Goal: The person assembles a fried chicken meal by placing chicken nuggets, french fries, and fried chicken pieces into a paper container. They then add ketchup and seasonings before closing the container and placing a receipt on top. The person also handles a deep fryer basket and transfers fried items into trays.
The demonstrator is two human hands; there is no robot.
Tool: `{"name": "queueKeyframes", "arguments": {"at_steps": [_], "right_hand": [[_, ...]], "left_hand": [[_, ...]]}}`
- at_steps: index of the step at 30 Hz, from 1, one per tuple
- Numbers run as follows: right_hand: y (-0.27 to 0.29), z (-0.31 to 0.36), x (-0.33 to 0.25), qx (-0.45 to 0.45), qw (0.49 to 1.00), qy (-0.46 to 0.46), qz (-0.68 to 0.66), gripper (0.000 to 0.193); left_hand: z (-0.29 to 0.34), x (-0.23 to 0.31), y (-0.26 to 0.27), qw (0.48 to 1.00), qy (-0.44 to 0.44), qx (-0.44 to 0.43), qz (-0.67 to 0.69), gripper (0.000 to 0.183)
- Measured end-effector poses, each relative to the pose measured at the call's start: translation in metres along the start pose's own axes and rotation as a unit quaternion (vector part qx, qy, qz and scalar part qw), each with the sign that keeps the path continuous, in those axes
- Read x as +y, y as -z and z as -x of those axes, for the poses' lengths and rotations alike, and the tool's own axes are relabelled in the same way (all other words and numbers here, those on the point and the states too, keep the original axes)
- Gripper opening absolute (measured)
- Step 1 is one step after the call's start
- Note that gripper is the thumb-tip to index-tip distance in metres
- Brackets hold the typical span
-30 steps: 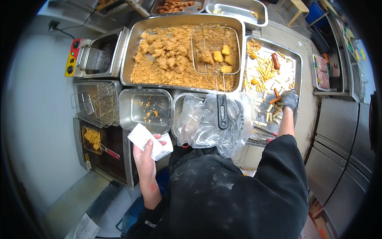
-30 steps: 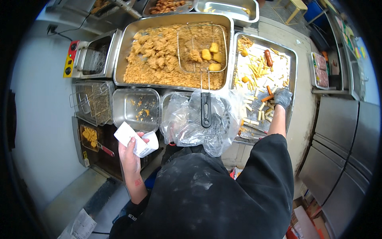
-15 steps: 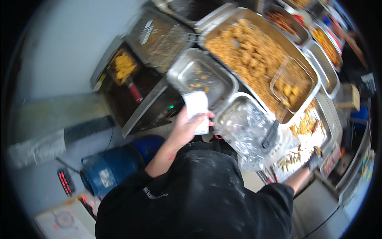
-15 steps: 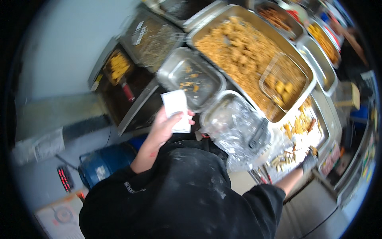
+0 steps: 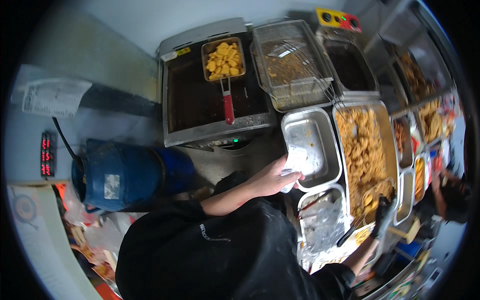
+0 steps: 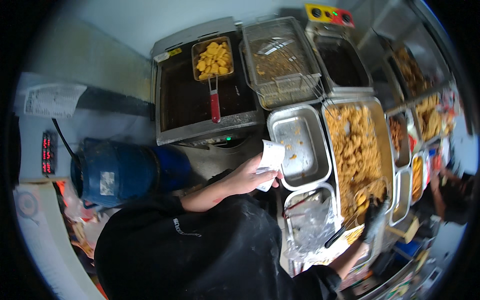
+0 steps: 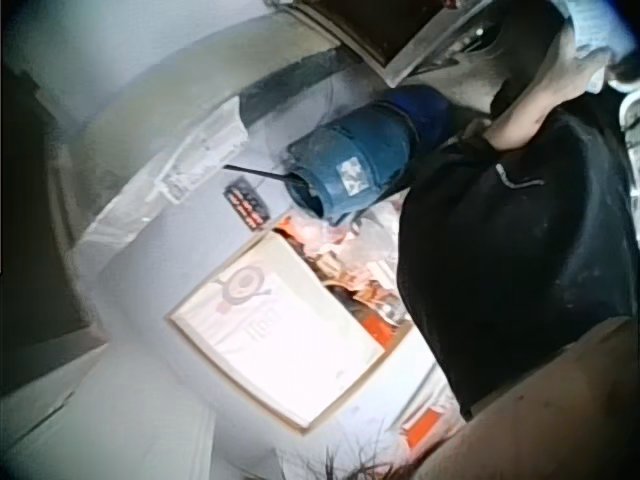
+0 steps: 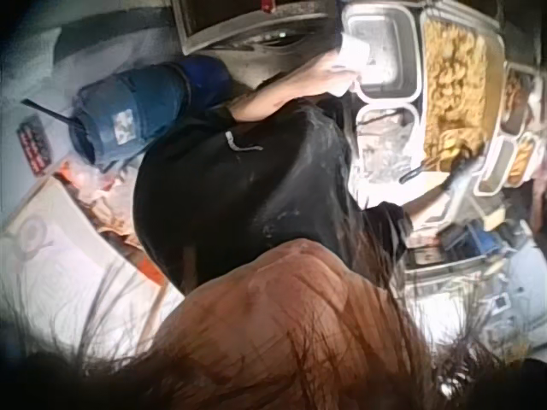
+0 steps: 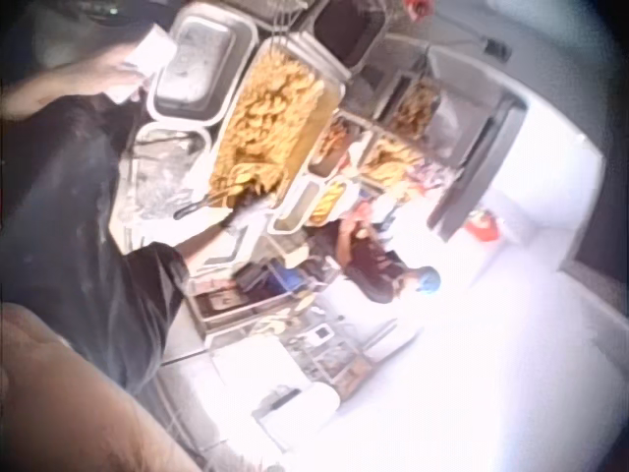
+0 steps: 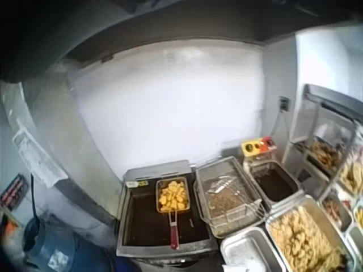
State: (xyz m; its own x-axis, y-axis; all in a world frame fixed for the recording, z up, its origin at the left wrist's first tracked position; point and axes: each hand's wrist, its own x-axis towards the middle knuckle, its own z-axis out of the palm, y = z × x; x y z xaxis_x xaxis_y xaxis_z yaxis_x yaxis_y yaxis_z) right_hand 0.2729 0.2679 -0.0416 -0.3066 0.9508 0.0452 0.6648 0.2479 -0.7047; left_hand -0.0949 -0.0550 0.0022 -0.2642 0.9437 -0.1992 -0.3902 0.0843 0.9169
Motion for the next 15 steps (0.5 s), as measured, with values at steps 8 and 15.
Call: {"name": "queueKeyframes", "arguments": {"at_steps": [8, 15], "right_hand": [[-0.244, -0.002, -0.332, -0.430, 0.884, 0.149, -0.106, 0.065], [-0.580, -0.070, -0.456, -0.416, 0.879, 0.143, -0.185, 0.058]], "left_hand": [[0.061, 0.013, 0.131, 0.990, -0.018, 0.116, 0.083, 0.039], [0.096, 0.004, 0.207, 0.954, 0.003, 0.238, 0.184, 0.036]]}}
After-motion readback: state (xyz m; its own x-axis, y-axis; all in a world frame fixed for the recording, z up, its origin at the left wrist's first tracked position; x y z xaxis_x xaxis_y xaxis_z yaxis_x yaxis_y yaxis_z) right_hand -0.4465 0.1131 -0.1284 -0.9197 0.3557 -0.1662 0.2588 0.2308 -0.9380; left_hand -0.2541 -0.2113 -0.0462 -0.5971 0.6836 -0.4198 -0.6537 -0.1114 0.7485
